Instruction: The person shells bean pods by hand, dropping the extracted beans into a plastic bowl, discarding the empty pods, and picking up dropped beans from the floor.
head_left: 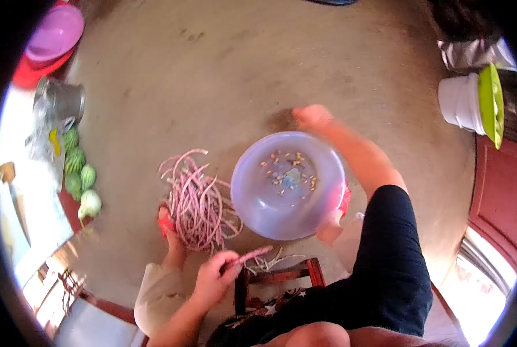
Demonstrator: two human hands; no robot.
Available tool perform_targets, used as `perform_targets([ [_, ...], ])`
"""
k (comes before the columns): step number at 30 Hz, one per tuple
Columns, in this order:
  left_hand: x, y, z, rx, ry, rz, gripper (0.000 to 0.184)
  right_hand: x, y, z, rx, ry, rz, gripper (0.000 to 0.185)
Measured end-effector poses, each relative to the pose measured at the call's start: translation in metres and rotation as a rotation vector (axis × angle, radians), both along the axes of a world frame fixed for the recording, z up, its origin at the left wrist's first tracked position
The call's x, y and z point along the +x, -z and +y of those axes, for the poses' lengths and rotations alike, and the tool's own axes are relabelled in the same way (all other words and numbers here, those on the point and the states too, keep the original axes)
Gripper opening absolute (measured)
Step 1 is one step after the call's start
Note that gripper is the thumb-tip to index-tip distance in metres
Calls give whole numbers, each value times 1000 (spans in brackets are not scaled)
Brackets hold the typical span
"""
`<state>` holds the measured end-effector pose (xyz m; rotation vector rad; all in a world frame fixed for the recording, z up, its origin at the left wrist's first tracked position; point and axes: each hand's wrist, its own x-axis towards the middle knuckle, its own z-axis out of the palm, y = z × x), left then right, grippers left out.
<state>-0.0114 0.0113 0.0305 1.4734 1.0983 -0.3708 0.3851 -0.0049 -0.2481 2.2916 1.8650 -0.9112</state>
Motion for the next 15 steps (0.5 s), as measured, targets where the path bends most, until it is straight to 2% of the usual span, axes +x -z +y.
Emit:
perform_targets([
  [1, 0, -1, 3, 20, -11, 4, 15, 6, -1, 1, 33, 164, 25, 13],
  [2, -9, 6, 3, -78, -132, -44, 13, 13, -4, 1, 61, 321, 54, 12],
  [3, -5, 2, 9, -103, -205, -101, 10, 14, -13, -1, 293, 428, 90, 9],
  [5, 0, -7, 15, -223, -439, -164, 10, 3, -74, 1, 324, 394, 252, 8],
  [8, -10, -1, 16, -301, -592, -324, 15, -37, -122, -17, 206, 228, 349, 9],
  [13, -13, -9, 3, -336, -564, -521, 15, -108, -183, -85, -87, -211, 354, 17],
  [15, -14, -17, -1, -346, -525, -583, 15, -149, -241, -82, -181, -73, 489, 23],
])
